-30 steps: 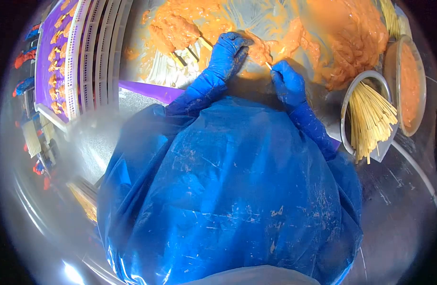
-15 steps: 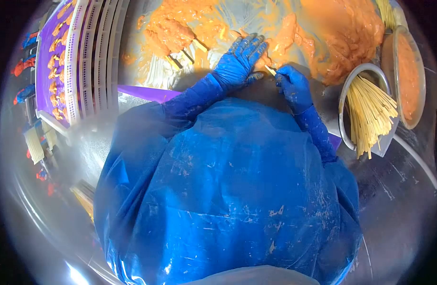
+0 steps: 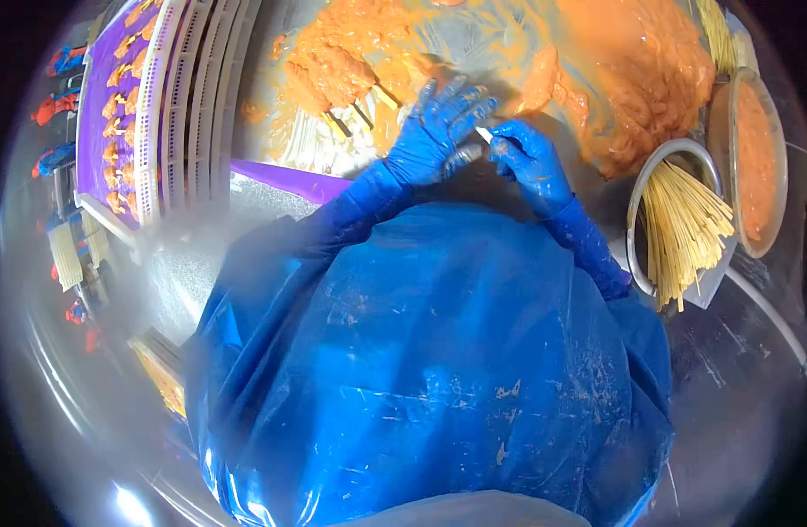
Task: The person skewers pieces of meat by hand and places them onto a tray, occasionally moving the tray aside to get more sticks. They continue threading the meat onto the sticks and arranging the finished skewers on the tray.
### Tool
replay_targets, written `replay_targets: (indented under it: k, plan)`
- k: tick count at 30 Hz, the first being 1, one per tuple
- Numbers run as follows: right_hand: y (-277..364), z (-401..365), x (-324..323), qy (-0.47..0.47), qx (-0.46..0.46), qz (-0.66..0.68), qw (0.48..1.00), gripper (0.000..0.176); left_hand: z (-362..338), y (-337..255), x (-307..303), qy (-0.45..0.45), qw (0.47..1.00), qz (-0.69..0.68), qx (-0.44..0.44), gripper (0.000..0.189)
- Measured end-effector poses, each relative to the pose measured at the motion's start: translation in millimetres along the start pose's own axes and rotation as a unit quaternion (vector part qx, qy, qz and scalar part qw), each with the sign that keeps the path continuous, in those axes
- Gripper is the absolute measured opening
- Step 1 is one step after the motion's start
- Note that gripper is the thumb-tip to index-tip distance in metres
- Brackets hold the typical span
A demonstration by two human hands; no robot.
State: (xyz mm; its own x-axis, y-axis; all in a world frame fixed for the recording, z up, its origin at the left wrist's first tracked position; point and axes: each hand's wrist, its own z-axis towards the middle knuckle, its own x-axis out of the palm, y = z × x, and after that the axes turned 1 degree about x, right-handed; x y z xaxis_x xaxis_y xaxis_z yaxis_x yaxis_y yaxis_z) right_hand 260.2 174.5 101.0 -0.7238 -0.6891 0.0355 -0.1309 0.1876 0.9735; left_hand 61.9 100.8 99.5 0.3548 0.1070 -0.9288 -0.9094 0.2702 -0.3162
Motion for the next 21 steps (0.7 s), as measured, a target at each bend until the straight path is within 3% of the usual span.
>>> replay_targets:
  k: [4,5,8,12,16,17,21]
  plan:
    - [-21.4,3.9,-13.0,-0.033,0.04,-0.069,0.996,0.012,-9.0,49.5,-12.4,-0.102,0.99,0.022,-0.095,0.045]
    - [-28.7,2.6,-18.7,-0.033,0.042,-0.07,0.996,0.012,-11.4,58.2,-12.1,-0.155,0.984,-0.03,-0.083,0.033]
    - [-38.7,-0.9,-23.4,-0.05,0.05,-0.103,0.992,0.01,-0.3,44.1,-16.4,-0.122,0.979,-0.079,-0.141,0.03]
    - [-42.4,-7.9,-35.1,-0.08,0.047,-0.128,0.987,0.008,9.9,50.1,23.9,-0.146,0.98,-0.125,-0.039,0.029]
    - [-57.7,-21.8,-60.7,-0.107,-0.019,-0.201,0.973,0.005,5.0,56.0,27.6,-0.163,0.969,-0.164,-0.084,0.028]
    - [-61.3,-22.3,-60.7,-0.108,-0.019,-0.199,0.974,0.005,5.9,53.5,27.8,-0.201,0.963,-0.16,-0.077,0.02]
    - [-48.6,-23.2,-53.7,-0.11,-0.001,-0.184,0.977,0.003,12.4,33.2,24.7,-0.149,0.976,-0.136,-0.077,0.022]
